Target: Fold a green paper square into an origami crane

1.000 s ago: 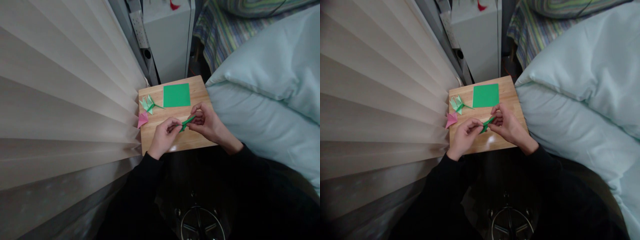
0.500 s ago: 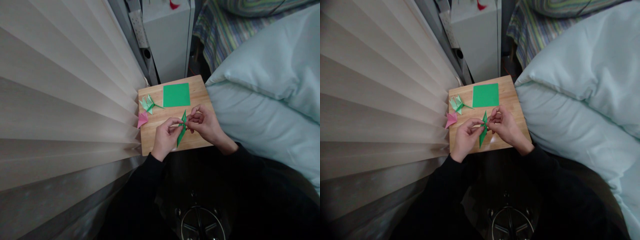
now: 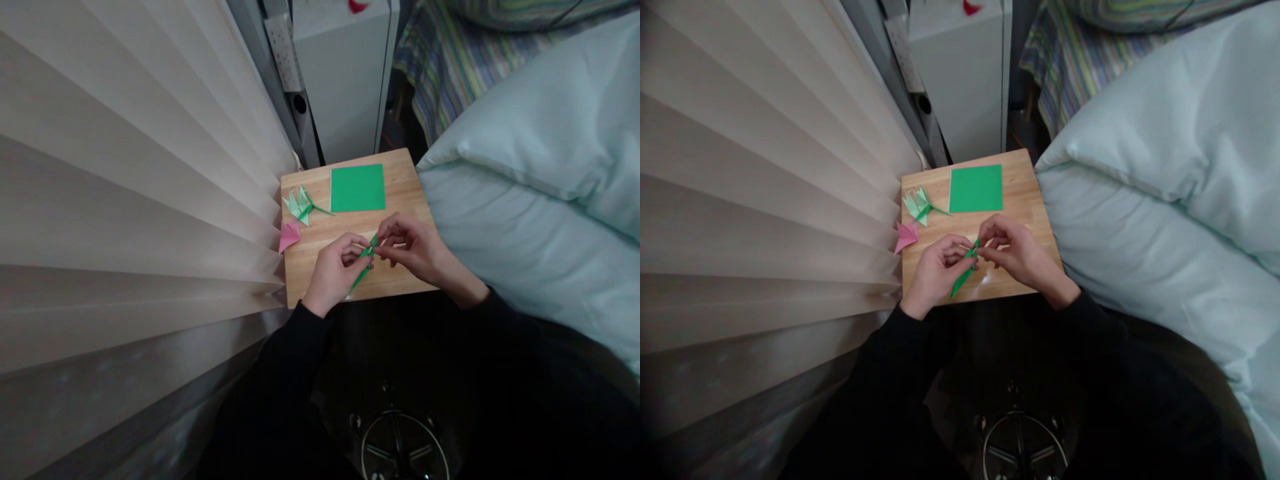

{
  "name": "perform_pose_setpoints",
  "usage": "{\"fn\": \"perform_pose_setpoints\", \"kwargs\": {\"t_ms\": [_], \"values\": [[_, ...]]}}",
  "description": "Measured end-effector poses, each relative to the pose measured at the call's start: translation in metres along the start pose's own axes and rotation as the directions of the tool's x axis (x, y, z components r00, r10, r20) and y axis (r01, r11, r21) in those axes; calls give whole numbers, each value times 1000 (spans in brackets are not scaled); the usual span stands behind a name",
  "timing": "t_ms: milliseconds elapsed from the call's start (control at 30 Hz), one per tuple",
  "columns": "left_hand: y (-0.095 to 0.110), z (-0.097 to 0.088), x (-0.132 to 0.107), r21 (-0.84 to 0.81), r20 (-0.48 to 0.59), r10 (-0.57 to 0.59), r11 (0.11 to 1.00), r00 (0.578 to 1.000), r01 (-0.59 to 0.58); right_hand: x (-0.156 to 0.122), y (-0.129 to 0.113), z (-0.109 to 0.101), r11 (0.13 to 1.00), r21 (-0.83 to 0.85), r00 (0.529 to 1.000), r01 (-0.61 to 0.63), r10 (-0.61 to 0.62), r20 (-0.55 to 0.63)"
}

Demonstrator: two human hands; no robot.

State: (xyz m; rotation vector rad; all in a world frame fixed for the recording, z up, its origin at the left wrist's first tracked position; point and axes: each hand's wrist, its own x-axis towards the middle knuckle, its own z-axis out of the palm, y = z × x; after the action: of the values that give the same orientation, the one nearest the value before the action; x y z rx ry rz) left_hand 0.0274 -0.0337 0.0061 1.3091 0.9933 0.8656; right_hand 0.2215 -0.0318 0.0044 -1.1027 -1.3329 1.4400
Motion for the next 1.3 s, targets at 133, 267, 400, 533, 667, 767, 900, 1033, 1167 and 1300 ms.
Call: {"fn": "perform_pose_setpoints", "kwargs": {"t_ms": [133, 267, 400, 533, 667, 767, 900, 1033, 1167, 1300], "values": [[0, -4, -1, 143, 50, 37, 989, 998, -43, -1, -1, -7, 999, -48, 996, -25, 29, 84], [0, -7, -3, 350, 49, 117, 928, 992, -127, -2, -1, -9, 992, -120, 997, -26, 34, 71], [3, -7, -3, 447, 57, 155, 879, 986, -165, -1, 0, -6, 992, -116, 998, -42, 47, 35], [5, -6, -3, 414, 35, 155, 897, 987, -156, -1, -2, -3, 994, -78, 997, -70, 71, 10], [3, -6, -3, 306, 29, 138, 942, 990, -140, -3, -6, -3, 993, -54, 995, -101, 101, -4], [1, -7, -2, 207, 33, 100, 973, 994, -104, -3, -8, -4, 991, -62, 993, -116, 116, -10], [1, -7, -1, 166, 27, 55, 984, 998, -59, -3, -10, -4, 989, -69, 991, -131, 131, -7], [2, -7, -1, 148, 35, 19, 989, 999, -24, -3, -13, -4, 986, -60, 988, -153, 152, -16], [3, -7, -2, 134, 42, 8, 991, 999, -14, -4, -15, -4, 987, -55, 988, -151, 151, 0], [4, -9, -1, 122, 46, -5, 993, 999, -1, -5, -17, -4, 992, -28, 992, -124, 124, 21]]}}
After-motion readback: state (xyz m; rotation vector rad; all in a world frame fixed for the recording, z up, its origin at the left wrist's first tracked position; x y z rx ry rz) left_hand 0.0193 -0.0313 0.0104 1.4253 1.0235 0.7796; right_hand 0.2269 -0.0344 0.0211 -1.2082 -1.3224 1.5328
